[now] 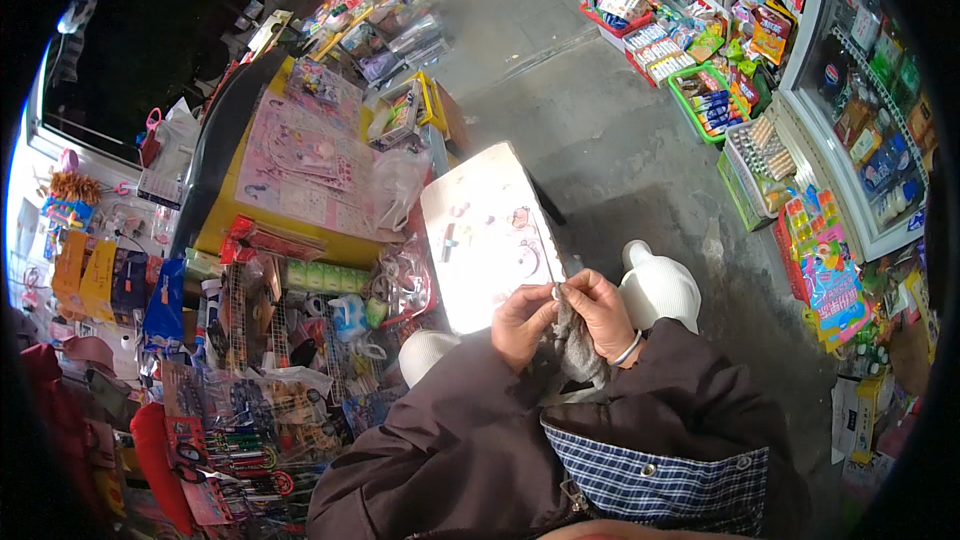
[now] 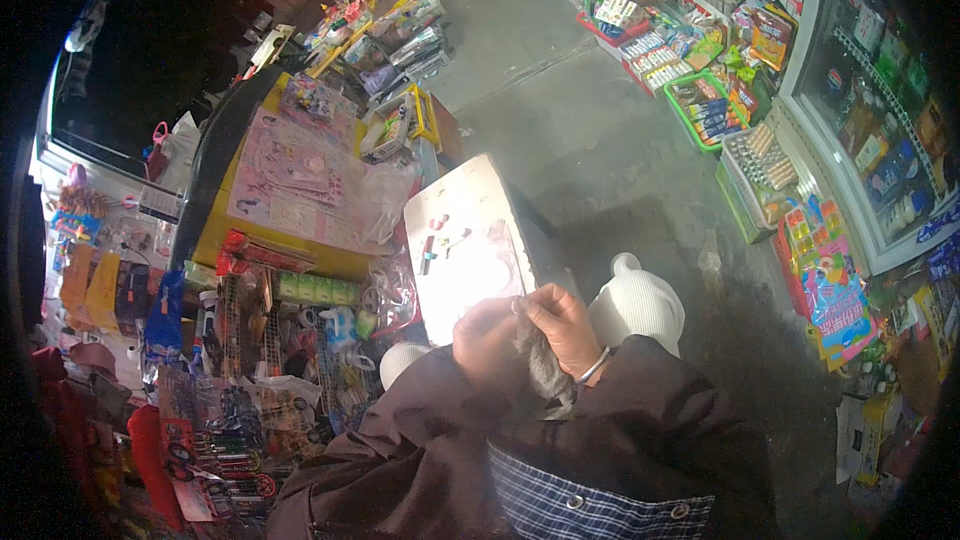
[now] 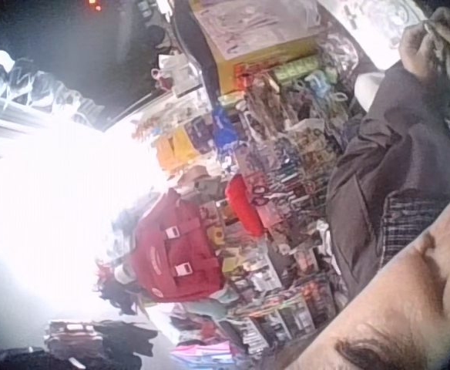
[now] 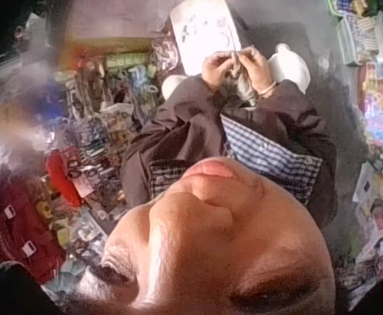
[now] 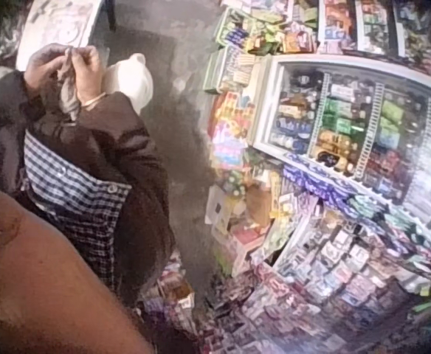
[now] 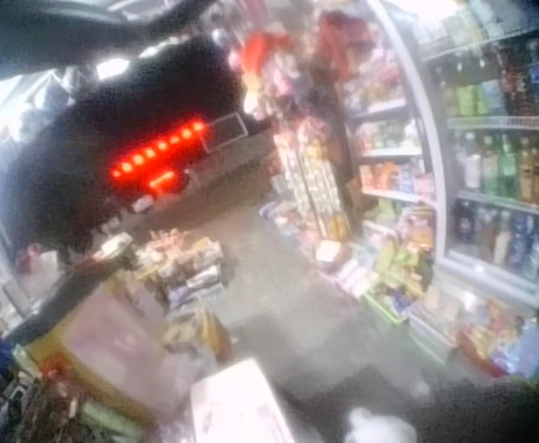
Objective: The person assembles small keychains by attaching round charms to metal rings using a cloth to grip the components. They handle each piece individually, place assembled units into a clear plastic bag, and continue the process with additional charms and rings.
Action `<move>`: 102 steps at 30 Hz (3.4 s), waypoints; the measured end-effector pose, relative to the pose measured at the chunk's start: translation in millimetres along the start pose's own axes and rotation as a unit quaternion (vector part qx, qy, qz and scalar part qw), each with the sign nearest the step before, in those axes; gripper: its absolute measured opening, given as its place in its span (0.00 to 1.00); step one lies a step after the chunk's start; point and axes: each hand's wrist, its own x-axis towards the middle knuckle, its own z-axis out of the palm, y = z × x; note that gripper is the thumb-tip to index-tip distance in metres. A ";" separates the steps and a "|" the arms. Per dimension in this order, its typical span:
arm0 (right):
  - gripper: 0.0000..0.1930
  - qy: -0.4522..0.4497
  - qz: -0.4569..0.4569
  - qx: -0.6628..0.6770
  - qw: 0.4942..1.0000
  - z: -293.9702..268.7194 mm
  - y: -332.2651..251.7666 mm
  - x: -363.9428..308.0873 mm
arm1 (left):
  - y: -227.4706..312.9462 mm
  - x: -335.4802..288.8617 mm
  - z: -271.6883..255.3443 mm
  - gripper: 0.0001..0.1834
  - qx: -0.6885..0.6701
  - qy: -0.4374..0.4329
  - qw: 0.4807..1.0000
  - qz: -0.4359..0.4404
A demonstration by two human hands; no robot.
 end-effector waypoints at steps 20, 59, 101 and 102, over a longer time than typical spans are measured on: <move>0.05 0.041 -0.172 -0.282 0.943 -0.9 7.3 2.3 | 0.6 -5.2 6.9 0.11 -0.098 0.071 0.983 -0.138; 0.04 0.092 -0.161 -0.358 0.915 12.1 14.3 1.5 | -14.9 -22.4 -14.9 0.10 -0.272 -0.017 0.951 -0.148; 0.06 0.011 -0.028 -0.184 0.983 18.2 16.4 -4.5 | -9.1 -16.9 -14.3 0.12 -0.218 0.029 0.965 -0.145; 0.05 0.018 -0.037 -0.203 0.978 19.1 17.1 -4.5 | -11.5 -15.7 -16.1 0.12 -0.263 0.016 0.950 -0.166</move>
